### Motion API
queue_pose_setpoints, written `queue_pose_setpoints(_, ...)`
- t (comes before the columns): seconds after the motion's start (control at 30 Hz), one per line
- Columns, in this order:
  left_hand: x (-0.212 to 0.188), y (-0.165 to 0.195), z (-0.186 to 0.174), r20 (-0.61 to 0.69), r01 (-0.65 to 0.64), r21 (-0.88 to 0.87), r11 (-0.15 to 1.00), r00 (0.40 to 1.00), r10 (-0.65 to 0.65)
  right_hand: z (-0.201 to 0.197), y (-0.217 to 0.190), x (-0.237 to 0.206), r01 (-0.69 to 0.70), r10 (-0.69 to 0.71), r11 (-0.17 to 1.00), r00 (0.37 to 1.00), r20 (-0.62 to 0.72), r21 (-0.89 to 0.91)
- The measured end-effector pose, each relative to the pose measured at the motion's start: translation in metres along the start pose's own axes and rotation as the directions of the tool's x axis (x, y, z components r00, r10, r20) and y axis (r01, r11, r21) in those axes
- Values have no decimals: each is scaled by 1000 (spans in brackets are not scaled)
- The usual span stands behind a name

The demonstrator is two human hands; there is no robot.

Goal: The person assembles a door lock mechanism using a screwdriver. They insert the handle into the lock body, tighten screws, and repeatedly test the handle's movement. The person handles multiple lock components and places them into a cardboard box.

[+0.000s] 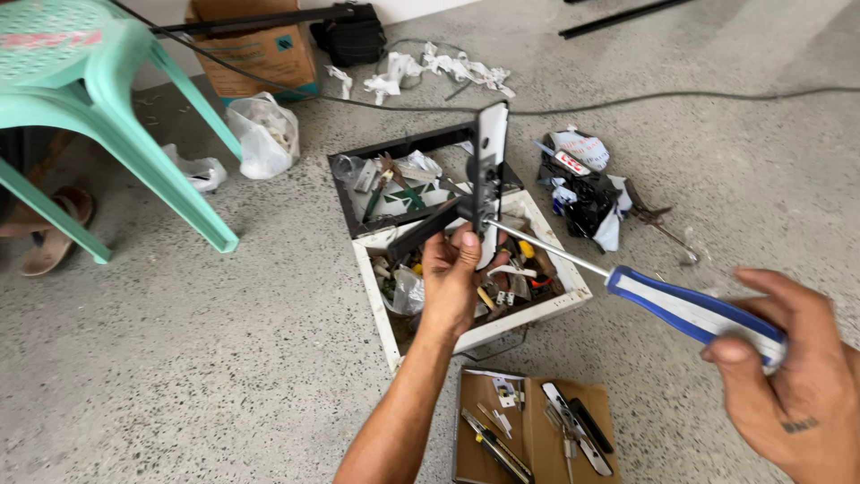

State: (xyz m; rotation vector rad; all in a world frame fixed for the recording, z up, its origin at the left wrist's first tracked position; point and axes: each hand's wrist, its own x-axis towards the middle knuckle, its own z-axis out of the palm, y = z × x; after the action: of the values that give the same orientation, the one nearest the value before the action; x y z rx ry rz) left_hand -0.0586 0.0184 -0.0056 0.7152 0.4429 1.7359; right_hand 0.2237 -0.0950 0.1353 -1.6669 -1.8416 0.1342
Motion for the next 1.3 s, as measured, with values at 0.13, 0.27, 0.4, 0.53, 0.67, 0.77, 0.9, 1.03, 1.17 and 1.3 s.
queue_pose_setpoints(0.13,6,-10,5,-33,-58,-6,998,998,58,19,-12,-4,177,-137,862,984,-116,476)
queue_pose_setpoints(0.27,11,-15,4,75,-68,30,997,995,66,41,6,-4,64,-29,867,996,-79,495)
queue_pose_setpoints(0.4,17,-17,8,108,-43,-45,998,993,48,39,43,-13,-142,156,902,988,0,409)
queue_pose_setpoints(0.53,22,-13,16,163,-52,-42,998,985,58,29,48,-30,-173,134,928,981,140,329)
queue_pose_setpoints(0.67,14,0,19,205,-57,35,998,978,48,36,20,-52,-56,101,924,990,-99,378)
queue_pose_setpoints(0.77,9,7,23,217,-120,138,983,972,88,30,8,-52,-204,229,916,973,-32,344)
queue_pose_setpoints(0.9,3,9,29,249,-222,183,958,953,173,23,6,-38,-249,227,826,968,106,506)
queue_pose_setpoints(1.03,2,10,32,193,-183,203,962,971,144,30,7,-37,-47,97,794,994,-50,606)
queue_pose_setpoints(1.17,-6,9,39,200,-217,222,951,964,174,30,18,-38,-411,431,795,900,62,445)
queue_pose_setpoints(1.3,-7,13,45,197,-235,250,940,962,188,28,34,-31,-242,237,701,966,101,671)
